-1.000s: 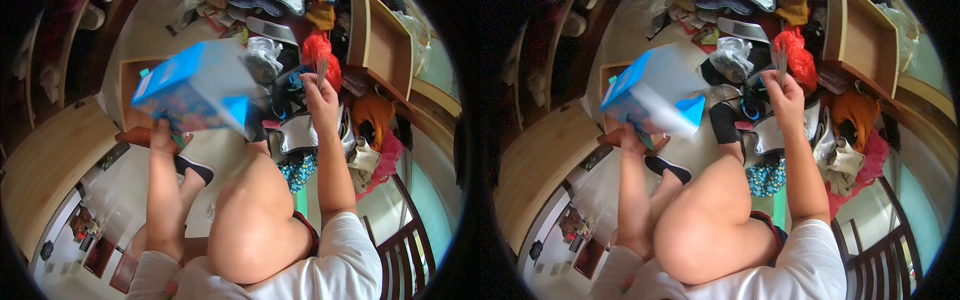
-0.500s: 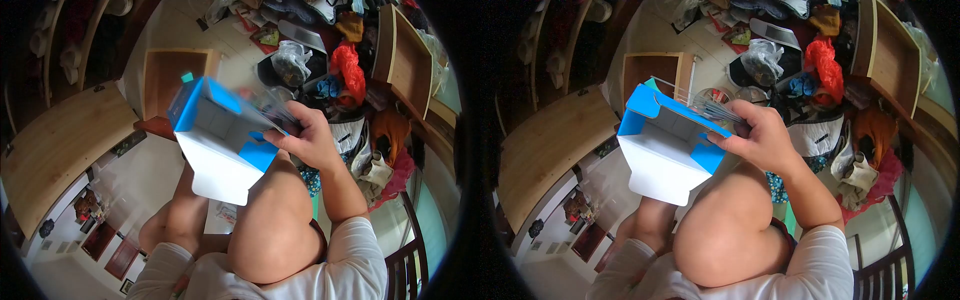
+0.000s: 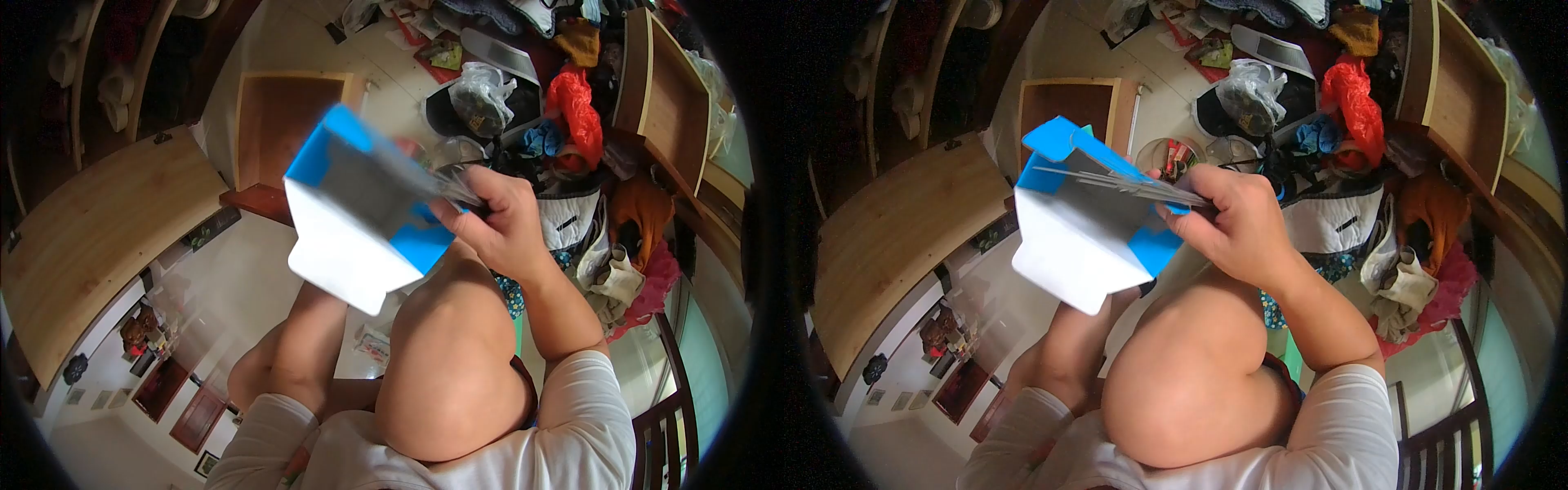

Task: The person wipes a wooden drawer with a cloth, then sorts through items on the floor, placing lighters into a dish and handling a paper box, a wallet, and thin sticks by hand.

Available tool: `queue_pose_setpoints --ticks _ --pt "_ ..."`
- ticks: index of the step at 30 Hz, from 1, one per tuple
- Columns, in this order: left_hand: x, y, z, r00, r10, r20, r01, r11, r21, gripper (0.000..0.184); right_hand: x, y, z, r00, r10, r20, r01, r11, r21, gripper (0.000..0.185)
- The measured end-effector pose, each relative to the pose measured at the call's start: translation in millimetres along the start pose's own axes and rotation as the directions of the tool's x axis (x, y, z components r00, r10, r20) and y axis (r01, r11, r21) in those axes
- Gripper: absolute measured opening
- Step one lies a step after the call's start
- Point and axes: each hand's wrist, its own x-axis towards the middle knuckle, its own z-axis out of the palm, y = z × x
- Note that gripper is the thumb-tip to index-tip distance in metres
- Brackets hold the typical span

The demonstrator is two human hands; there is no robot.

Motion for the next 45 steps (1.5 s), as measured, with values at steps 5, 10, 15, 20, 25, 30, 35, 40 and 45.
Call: queue_pose_setpoints --ticks 5,10,15,20,25,30,35,40,45 --pt "-0.2 5.0 -7.6 0.971 0.055 -0.231 -0.02 0.988 0.15 0.048 17.2 24.5 1.3 0.978 0.028 -0.208 -0.065 0.983 -0.172 0.021" --pt "-8.5 9.1 -4.8 0.927 0.101 -0.361 -0.061 0.991 0.121 0.041 80.7 66.3 2.1 0.932 -0.017 -0.362 -0.16 0.878 -0.451 0.027" --pt "-13.0 9.4 -2.5 0.922 0.109 -0.37 -0.025 0.974 0.224 0.033 132.6 93.5 26.9 0.942 -0.076 -0.326 -0.148 0.78 -0.608 0.026" --pt "-9.5 10.8 9.0 0.916 0.107 -0.387 -0.029 0.979 0.201 0.033 132.3 98.5 54.7 0.967 -0.013 -0.253 -0.169 0.708 -0.685 0.029" --pt "-8.1 11.1 21.8 0.925 0.134 -0.354 -0.044 0.967 0.25 0.029 111.3 81.9 45.9 0.96 0.064 -0.272 -0.225 0.756 -0.615 0.036" --pt "-10.5 6.7 33.7 0.932 0.198 -0.304 -0.115 0.956 0.271 0.024 87.3 71.2 13.3 0.961 0.132 -0.241 -0.14 0.99 -0.015 0.032" --pt "-10.1 -13.6 52.4 0.927 0.115 -0.357 -0.076 0.99 0.122 0.017 61.6 28.4 -29.2 0.964 0.248 -0.094 -0.004 0.368 0.93 0.032" --pt "-3.1 -34.7 68.4 0.987 0.007 -0.161 -0.052 0.959 -0.279 0.021 53.6 27.7 -16.9 0.968 0.222 -0.117 0.037 0.335 0.942 0.031" --pt "6.3 -32.6 85.1 0.999 0.02 -0.041 -0.033 0.935 -0.354 0.024 43.8 34.2 13.3 0.966 0.227 -0.122 0.028 0.38 0.924 0.037"
